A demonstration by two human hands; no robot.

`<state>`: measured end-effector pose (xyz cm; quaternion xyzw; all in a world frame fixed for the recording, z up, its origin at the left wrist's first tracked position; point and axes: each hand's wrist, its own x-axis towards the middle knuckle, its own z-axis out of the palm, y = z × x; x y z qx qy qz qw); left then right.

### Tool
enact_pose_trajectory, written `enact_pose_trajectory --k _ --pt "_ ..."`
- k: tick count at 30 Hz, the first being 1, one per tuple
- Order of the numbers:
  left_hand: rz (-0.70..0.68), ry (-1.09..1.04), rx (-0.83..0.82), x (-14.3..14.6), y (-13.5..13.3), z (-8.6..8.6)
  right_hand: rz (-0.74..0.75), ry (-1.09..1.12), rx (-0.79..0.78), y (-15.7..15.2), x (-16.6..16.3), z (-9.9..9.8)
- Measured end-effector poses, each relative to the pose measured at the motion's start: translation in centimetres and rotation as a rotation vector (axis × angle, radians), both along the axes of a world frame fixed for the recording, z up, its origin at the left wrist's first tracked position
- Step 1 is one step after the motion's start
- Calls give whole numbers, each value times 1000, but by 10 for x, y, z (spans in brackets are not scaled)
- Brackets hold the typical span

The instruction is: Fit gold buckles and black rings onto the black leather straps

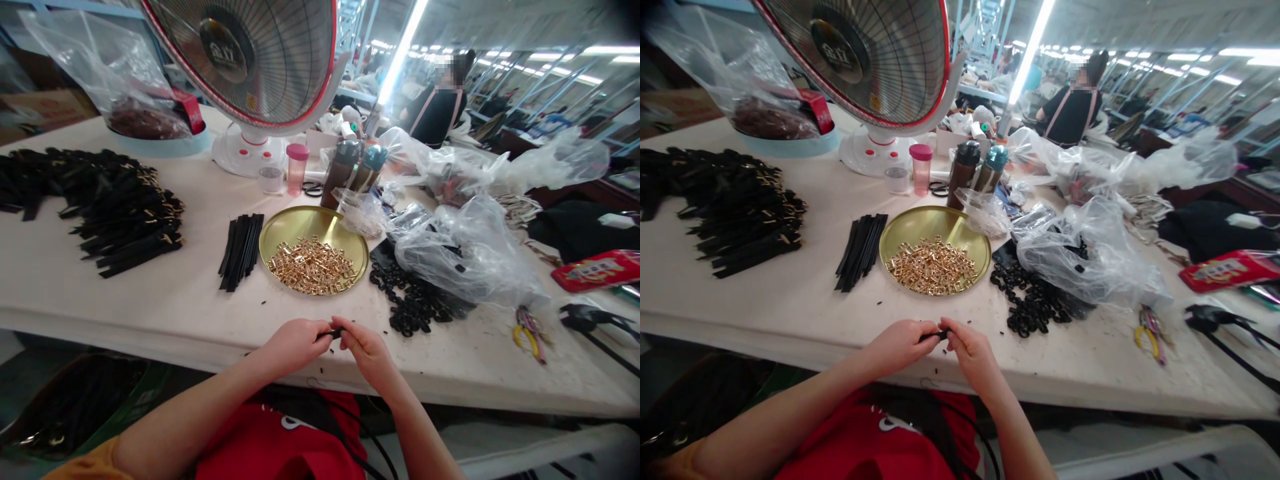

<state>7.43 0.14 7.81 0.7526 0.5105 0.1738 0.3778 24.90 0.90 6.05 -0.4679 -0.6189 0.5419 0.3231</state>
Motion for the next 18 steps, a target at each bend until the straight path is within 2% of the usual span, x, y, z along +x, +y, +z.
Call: enact_pose_trajectory --k 3,8,12,15,18 --pt "1 -39 -37 2 1 -1 6 -19 -45 3 0 -1" --pt "83 -222 -194 8 4 -2 -171 199 -239 7 -1 -6" --pt "115 -178 -185 11 6 -5 -245 231 -273 4 -8 -12" --pt "145 -260 -181 11 4 -9 -283 226 -273 3 -12 -14" --pt "141 -359 -250 8 4 -11 -278 215 -265 2 -14 -11"
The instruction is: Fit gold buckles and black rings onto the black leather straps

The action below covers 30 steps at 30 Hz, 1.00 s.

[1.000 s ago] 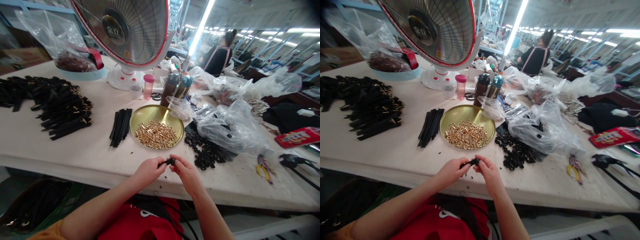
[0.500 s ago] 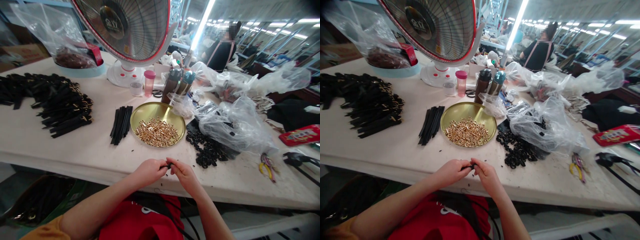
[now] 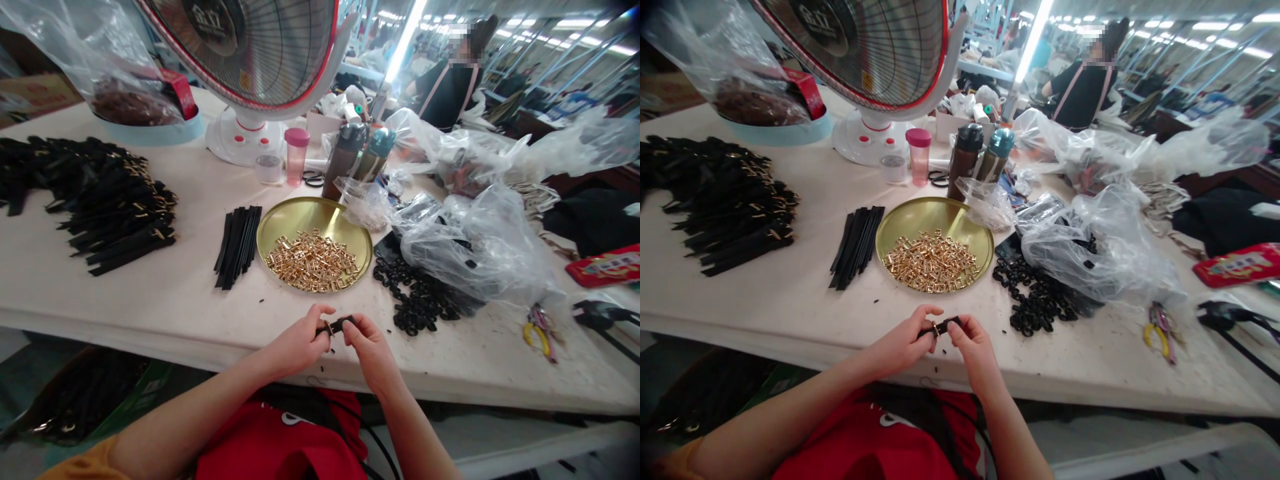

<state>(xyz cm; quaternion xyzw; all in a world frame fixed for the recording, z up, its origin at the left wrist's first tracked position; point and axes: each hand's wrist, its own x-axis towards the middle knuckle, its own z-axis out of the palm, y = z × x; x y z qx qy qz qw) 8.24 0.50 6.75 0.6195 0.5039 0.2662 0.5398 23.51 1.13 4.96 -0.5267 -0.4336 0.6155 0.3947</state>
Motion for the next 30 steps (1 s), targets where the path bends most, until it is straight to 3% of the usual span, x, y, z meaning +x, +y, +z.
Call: enact_pose_trajectory --k 5,10,15,20,25,30 --pt "-14 -70 -39 -5 2 5 92 -30 67 -2 -2 10" --pt "-55 -13 13 -2 -2 9 27 -123 119 -5 -2 11" --pt "-66 29 37 1 -5 11 8 1 41 -12 -3 7" --pt "-68 -36 -10 -3 -6 16 7 159 -2 -16 2 8" --pt "-112 -105 -49 -6 -11 20 23 328 -141 -18 1 11" --pt "-33 95 18 -7 -12 18 153 355 -278 -23 -1 10"
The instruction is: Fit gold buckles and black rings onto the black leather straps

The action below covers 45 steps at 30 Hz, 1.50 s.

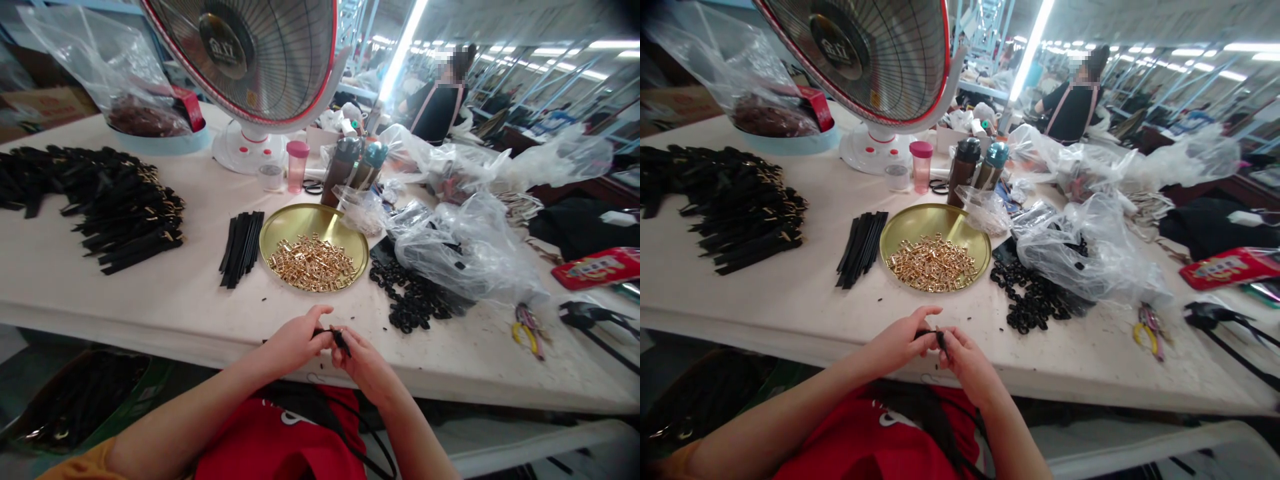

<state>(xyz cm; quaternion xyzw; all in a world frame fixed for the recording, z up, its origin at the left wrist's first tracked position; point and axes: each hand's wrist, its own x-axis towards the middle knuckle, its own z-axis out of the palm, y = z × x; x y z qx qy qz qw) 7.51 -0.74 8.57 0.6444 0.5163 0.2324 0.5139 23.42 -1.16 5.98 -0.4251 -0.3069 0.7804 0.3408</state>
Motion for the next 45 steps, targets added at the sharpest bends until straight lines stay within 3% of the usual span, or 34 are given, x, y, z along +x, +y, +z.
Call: enact_pose_trajectory --k 4,7,12,17,19,25,29,32,35,40,45 --pt "-5 106 19 -2 0 -3 61 132 -175 -3 3 -2" --pt "-14 120 30 -4 0 -3 43 203 -210 -3 7 -4" --pt "-35 125 -5 -10 -2 2 -85 43 -19 5 8 -7" --pt "2 -202 -291 -6 0 -5 -197 -419 315 12 0 -11" --pt "51 -298 -343 -2 3 -12 -220 -494 343 14 -3 -11" --pt "46 -325 -323 -2 8 -21 -27 -372 205 18 0 -7" --pt "-24 -296 -381 -8 8 -18 -89 -400 209 16 0 -10" --pt "-11 -339 -466 -8 7 -21 -86 -500 287 16 0 -11" --pt "72 -403 -492 -5 4 -27 34 -615 432 14 4 -11" --pt "73 -359 -439 -4 -3 -33 218 -750 630 8 13 -4" --pt "-1 -226 -321 -3 -8 -31 324 -798 706 0 18 3"
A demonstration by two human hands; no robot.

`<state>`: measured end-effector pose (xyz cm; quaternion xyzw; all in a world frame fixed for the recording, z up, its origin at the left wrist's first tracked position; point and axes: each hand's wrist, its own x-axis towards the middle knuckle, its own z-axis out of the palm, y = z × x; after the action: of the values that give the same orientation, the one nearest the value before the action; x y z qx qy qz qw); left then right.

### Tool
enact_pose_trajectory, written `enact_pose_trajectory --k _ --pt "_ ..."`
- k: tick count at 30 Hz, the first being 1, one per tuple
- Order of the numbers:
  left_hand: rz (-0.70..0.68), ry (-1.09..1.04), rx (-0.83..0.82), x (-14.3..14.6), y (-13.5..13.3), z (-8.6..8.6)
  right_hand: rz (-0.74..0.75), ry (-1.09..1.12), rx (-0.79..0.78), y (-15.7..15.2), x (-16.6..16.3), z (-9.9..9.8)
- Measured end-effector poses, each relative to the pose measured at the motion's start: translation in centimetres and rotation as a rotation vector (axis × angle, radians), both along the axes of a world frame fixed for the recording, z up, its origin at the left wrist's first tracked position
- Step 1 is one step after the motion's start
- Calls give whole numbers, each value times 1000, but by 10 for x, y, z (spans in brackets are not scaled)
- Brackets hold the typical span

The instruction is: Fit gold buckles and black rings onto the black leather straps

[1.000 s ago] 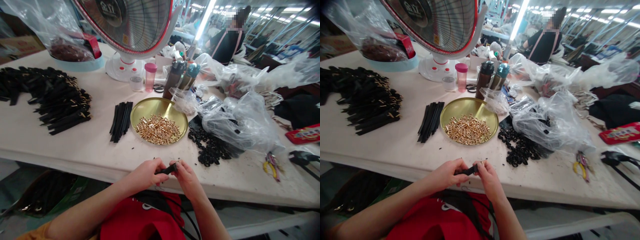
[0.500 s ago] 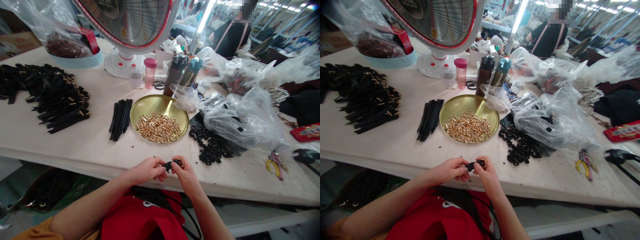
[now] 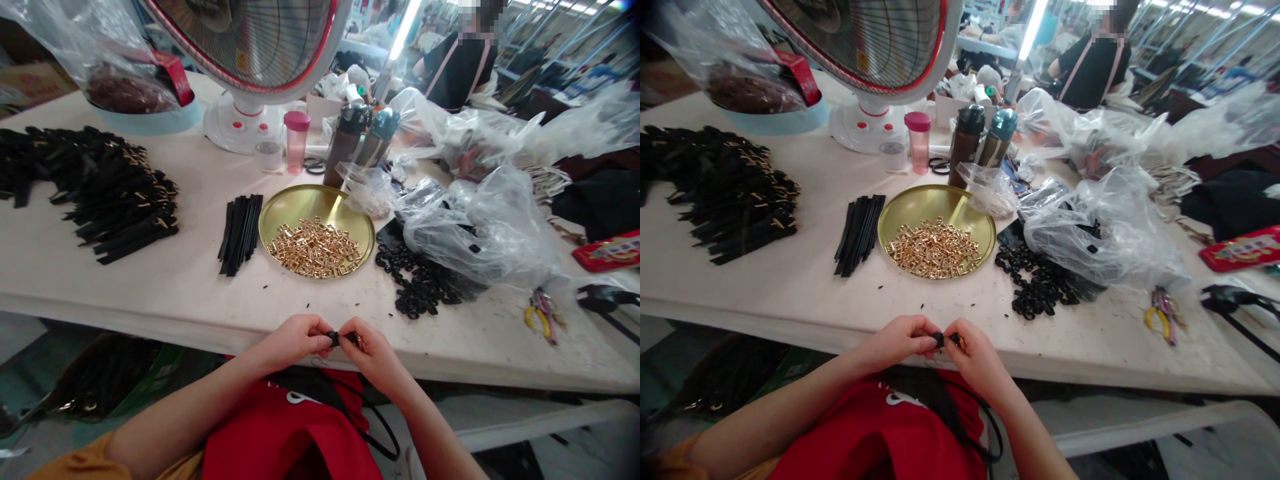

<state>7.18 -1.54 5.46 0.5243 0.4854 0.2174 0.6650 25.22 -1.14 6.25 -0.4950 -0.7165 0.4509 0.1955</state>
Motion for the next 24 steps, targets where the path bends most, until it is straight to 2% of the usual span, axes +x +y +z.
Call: enact_pose_trajectory --k 3,8,14,19,22,24 --pt "-20 32 21 6 -1 1 -14 15 8 -4 1 -3" --pt "7 -64 -81 12 0 -5 -95 51 63 -10 2 -17" --pt "-32 -50 -90 8 5 -5 -120 -26 92 -9 -3 -32" --pt "11 -78 -125 15 13 -3 -138 116 63 -5 -7 -35" --pt "-83 -106 -109 13 21 -1 -124 177 0 -2 -3 -35" --pt "-140 -48 -55 10 26 2 -116 116 2 2 1 -35"
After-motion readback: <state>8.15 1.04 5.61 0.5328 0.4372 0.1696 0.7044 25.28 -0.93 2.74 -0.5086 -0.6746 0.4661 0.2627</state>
